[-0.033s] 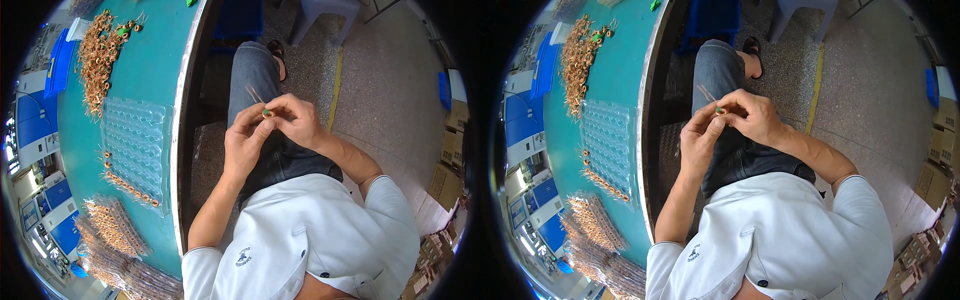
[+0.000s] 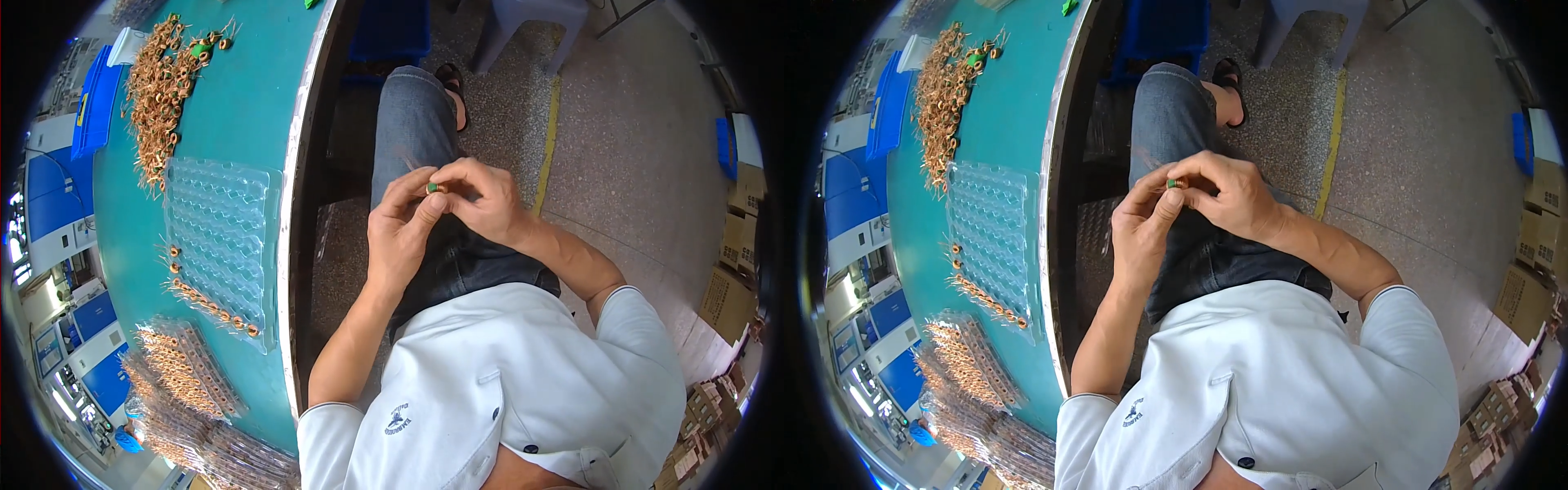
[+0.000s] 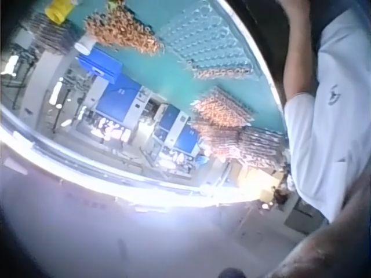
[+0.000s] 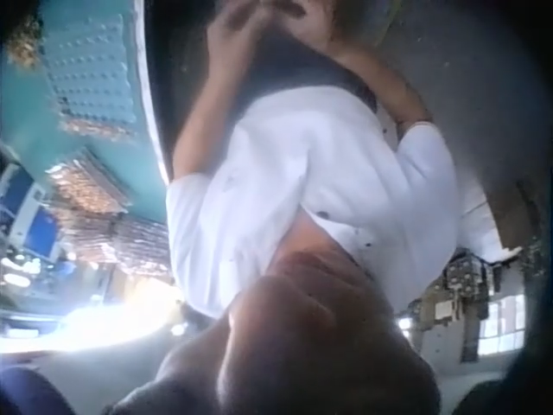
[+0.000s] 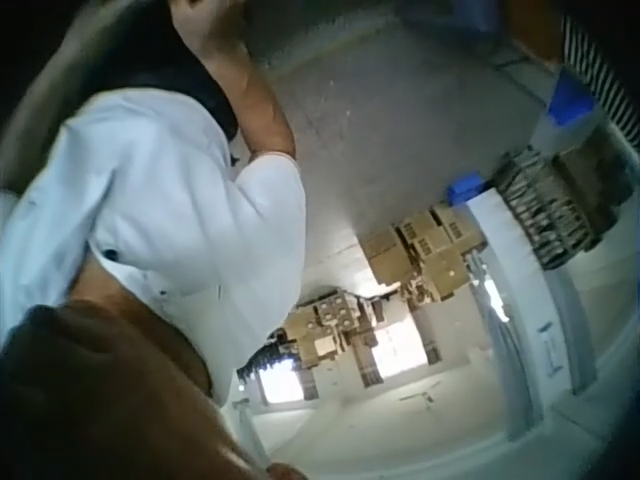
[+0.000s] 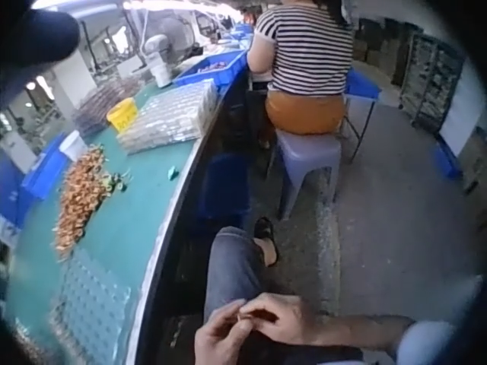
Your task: The recorder is manually assembling small copper coil components by attaching green plastic caps to them at a factory workbench.
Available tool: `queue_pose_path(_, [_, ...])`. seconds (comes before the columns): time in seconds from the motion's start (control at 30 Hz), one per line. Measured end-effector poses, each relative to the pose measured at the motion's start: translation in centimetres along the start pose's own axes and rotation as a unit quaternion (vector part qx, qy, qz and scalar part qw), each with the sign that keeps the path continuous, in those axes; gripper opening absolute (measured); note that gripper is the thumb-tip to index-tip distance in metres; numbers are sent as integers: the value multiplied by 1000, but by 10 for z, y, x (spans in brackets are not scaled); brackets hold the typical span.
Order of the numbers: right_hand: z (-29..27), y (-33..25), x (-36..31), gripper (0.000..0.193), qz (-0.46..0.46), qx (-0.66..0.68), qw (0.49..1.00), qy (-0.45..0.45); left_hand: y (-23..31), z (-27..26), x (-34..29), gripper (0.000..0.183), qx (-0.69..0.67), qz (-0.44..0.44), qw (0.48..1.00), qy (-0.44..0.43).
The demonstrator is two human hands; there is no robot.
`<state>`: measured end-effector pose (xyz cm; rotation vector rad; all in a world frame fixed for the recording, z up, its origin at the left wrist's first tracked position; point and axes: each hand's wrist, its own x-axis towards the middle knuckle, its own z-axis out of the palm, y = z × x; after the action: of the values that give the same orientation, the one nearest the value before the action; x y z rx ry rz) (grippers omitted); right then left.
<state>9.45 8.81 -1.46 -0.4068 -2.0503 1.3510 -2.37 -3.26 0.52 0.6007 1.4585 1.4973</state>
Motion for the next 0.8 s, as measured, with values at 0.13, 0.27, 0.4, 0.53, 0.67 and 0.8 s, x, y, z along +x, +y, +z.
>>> queue_pose_path(0.13, [3,-2,-3,25,-50,-22,998,-44,-8,-5,-6,31,-29,30,999,31])
queue_pose_path(0.27, [-7,1,-1,24,28,43,995,-88,-2,-15,-13,31,-57,-42,997,14])
queue_pose_path(0.4, [-6,-1,18,29,162,199,961,-106,4,-21,-14,28,5,-57,998,6])
queue_pose_path(0.53, [-6,3,33,23,190,211,945,-164,6,-24,-13,27,23,-64,997,-29])
queue_pose_path(0.67, [-4,5,32,18,144,177,960,-161,6,-25,-11,26,19,-114,993,-33])
queue_pose_path(0.8, [4,11,23,10,53,184,977,-89,4,-23,-10,20,23,-85,996,-28])
